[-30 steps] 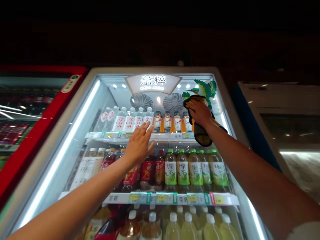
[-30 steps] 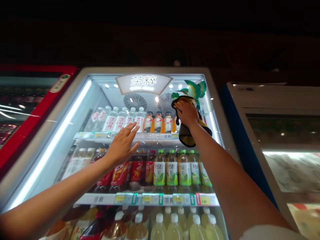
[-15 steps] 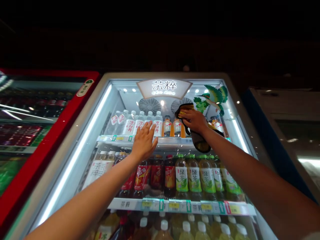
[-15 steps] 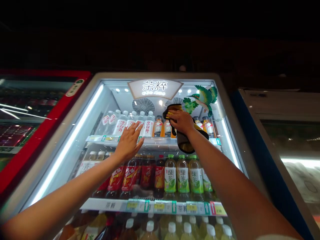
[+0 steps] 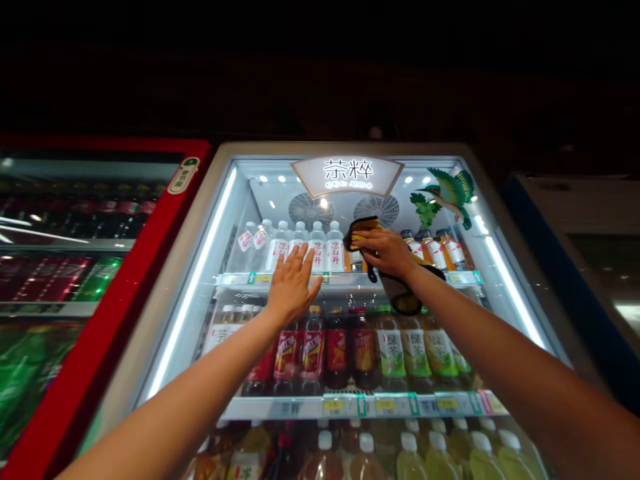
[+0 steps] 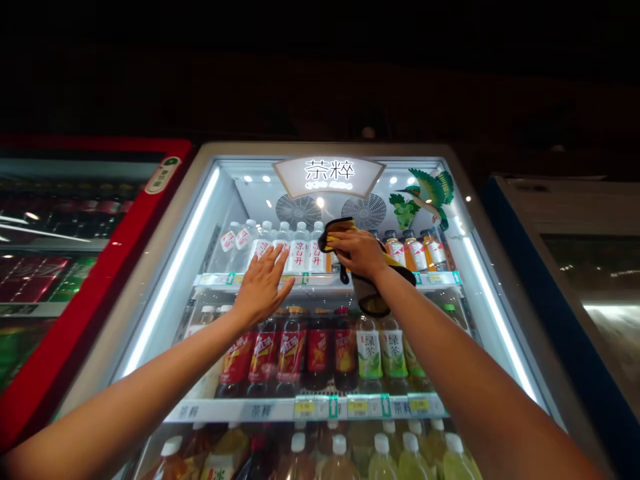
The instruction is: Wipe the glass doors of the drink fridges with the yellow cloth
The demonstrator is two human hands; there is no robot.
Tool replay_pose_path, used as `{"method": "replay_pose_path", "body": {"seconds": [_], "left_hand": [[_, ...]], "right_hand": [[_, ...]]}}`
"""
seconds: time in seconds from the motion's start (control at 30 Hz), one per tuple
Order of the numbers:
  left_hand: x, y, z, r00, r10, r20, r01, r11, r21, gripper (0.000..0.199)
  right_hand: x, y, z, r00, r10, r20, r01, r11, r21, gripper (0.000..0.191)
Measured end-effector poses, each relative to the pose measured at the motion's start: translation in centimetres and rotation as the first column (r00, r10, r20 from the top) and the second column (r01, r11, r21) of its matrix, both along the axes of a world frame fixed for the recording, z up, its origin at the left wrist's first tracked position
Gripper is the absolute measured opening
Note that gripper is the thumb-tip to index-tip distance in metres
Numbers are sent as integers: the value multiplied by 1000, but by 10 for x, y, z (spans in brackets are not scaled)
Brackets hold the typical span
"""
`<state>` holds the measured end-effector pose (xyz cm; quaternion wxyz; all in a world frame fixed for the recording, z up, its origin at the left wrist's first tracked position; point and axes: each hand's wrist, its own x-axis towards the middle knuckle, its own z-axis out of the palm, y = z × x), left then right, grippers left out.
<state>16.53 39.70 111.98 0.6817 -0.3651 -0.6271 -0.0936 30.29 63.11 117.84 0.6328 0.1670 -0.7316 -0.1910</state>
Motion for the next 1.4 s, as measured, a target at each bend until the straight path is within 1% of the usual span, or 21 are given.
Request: {"method": "replay_pose_path", "body": {"seconds": [0.1,0.17,0.2,0.27,0.33,0.4,0.47,0.53,0.6,0.67,0.73,0.8,0.87,0.93,1.0,1.07,1.13,1.23,1.3,1.33,1.4], "left_hand": [[-16,-26,0,1000,12,9,-12,999,36,64],[-23,-37,-3,999,31,24,-33,998,47,65],[-25,-40,-5,999,42,30,-43,998,44,65],[-28,-46,-10,998,56,38,-57,998,25,66],[-31,-54,-13,997,55,53,-56,998,16,67],[-36,-69,-14,996,47,79,-47,999,11,69],[-45,-88,-14,994,42,99,-43,999,3,69],[-57,-109,-13,994,42,100,-42,999,-1,68],[-70,-128,-13,996,39,79,-38,999,-7,69],[-79,-139,-13,998,37,49,-35,999,-31,69],[-83,-144,-15,999,38,34,-36,997,-62,69],[-83,-146,-18,999,40,33,-37,996,-81,68],[-81,-149,-20,999,39,33,-35,995,-97,67],[-81,-158,-21,998,43,36,-38,993,-112,66],[-84,-173,-22,997,56,44,-51,993,-104,66],[-90,-190,-23,996,75,46,-71,994,-82,66],[-97,-205,-26,995,91,39,-88,993,-75,65],[-104,-218,-31,994,105,22,-103,990,-99,62],[-106,-221,-34,994,111,16,-108,988,-111,62],[-107,-221,-36,994,113,14,-110,988,-112,62],[-108,-221,-39,993,114,14,-112,988,-101,64]], "right_hand": [[-12,-15,18,981,-106,-161,59,960,-274,40],[-34,-48,33,958,-185,-218,77,901,-427,42],[-45,-68,38,953,-206,-222,83,883,-461,43],[-64,-102,39,961,-202,-192,102,895,-434,45],[-72,-119,28,981,-156,-119,116,949,-292,44],[-68,-115,13,997,-73,-22,71,993,-96,39],[-57,-97,1,1000,-6,22,6,1000,-20,35],[-50,-83,1,999,19,-30,-22,996,-91,34],[-53,-86,11,991,-39,-127,6,969,-249,37],[-67,-111,26,973,-143,-182,58,911,-407,41],[-87,-148,37,956,-224,-190,98,854,-511,44],[-105,-181,40,959,-226,-170,119,868,-482,47],[-113,-197,33,977,-169,-130,115,931,-346,47],[-112,-193,22,992,-86,-88,66,975,-212,49],[-103,-178,15,996,-27,-84,14,987,-160,52],[-97,-166,19,992,-26,-121,3,983,-184,48],[-102,-169,32,983,-46,-177,1,969,-245,44],[-125,-208,55,968,-112,-226,12,915,-403,45],[-142,-243,63,970,-154,-190,56,897,-438,49],[-149,-259,62,974,-157,-162,78,909,-409,50],[-157,-278,55,989,-109,-100,81,966,-247,50]]}}
